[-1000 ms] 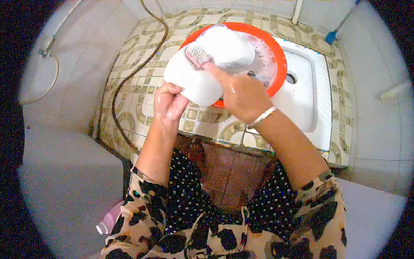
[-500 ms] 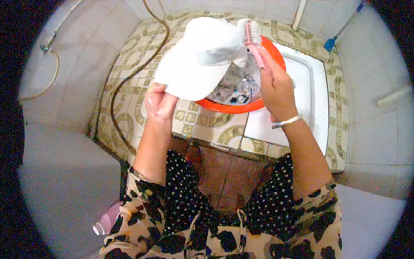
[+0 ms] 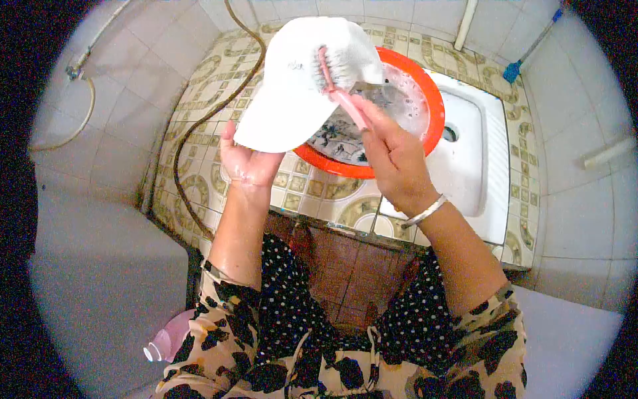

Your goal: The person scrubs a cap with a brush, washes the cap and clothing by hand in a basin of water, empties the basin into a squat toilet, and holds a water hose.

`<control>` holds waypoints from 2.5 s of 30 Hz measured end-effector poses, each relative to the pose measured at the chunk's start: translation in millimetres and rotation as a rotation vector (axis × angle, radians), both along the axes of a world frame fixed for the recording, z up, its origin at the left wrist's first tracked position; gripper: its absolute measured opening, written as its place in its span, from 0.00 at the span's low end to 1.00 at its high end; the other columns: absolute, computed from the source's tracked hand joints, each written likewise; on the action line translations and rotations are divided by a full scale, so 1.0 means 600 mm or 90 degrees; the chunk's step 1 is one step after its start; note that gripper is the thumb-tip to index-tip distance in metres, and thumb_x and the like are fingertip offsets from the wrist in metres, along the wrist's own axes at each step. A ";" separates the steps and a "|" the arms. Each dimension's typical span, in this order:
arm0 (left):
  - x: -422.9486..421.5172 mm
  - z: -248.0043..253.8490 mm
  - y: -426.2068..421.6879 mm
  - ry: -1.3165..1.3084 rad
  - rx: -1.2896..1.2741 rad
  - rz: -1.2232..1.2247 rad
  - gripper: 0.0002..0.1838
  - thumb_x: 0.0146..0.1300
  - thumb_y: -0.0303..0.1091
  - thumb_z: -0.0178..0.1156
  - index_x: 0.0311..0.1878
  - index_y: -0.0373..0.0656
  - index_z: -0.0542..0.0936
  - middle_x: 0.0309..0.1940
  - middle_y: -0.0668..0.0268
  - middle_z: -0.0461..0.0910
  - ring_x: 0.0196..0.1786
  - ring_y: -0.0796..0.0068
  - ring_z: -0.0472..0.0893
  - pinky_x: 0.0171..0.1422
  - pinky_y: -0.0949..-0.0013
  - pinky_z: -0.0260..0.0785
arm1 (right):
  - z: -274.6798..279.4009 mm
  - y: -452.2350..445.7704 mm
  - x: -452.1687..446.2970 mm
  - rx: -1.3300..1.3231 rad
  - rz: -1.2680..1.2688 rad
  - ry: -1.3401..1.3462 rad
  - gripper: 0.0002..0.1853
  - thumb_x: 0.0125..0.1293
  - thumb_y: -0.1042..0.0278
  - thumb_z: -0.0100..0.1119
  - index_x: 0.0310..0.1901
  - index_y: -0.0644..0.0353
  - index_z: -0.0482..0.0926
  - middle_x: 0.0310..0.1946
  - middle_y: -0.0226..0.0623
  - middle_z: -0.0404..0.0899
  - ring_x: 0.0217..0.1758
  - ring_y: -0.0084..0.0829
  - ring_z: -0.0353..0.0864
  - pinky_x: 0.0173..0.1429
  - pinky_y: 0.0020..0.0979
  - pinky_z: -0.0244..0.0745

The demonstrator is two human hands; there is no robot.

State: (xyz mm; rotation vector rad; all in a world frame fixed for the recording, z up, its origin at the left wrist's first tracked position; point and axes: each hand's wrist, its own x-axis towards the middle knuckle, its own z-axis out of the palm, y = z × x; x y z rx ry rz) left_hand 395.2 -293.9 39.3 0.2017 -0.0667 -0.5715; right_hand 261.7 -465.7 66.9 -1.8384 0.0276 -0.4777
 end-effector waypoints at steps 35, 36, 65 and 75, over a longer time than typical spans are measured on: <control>0.019 0.010 0.025 -0.207 -0.214 -0.053 0.37 0.50 0.50 0.55 0.57 0.34 0.60 0.58 0.56 0.60 0.62 0.58 0.58 0.66 0.54 0.45 | -0.007 -0.037 0.009 0.012 -0.064 0.055 0.20 0.61 0.72 0.42 0.57 0.54 0.64 0.13 0.20 0.61 0.10 0.12 0.57 0.13 0.17 0.55; 0.024 0.006 0.026 -0.136 -0.148 -0.020 0.34 0.50 0.48 0.54 0.56 0.35 0.61 0.58 0.56 0.61 0.61 0.59 0.58 0.66 0.54 0.44 | -0.011 -0.033 0.012 0.014 -0.047 0.054 0.20 0.61 0.71 0.41 0.57 0.54 0.64 0.13 0.21 0.60 0.09 0.12 0.56 0.13 0.16 0.54; -0.006 -0.009 -0.013 -0.093 0.025 -0.076 0.22 0.56 0.46 0.50 0.49 0.41 0.69 0.46 0.59 0.73 0.47 0.63 0.73 0.51 0.56 0.68 | -0.009 -0.022 -0.014 -0.152 -0.088 -0.012 0.20 0.59 0.76 0.43 0.55 0.56 0.66 0.29 0.36 0.77 0.22 0.21 0.72 0.28 0.23 0.67; -0.025 -0.001 -0.046 -0.078 0.039 -0.105 0.22 0.55 0.46 0.51 0.49 0.41 0.70 0.45 0.59 0.73 0.47 0.63 0.73 0.50 0.56 0.68 | -0.019 -0.015 0.044 -0.470 -0.124 0.069 0.22 0.55 0.73 0.39 0.54 0.49 0.63 0.19 0.49 0.73 0.21 0.49 0.73 0.26 0.46 0.67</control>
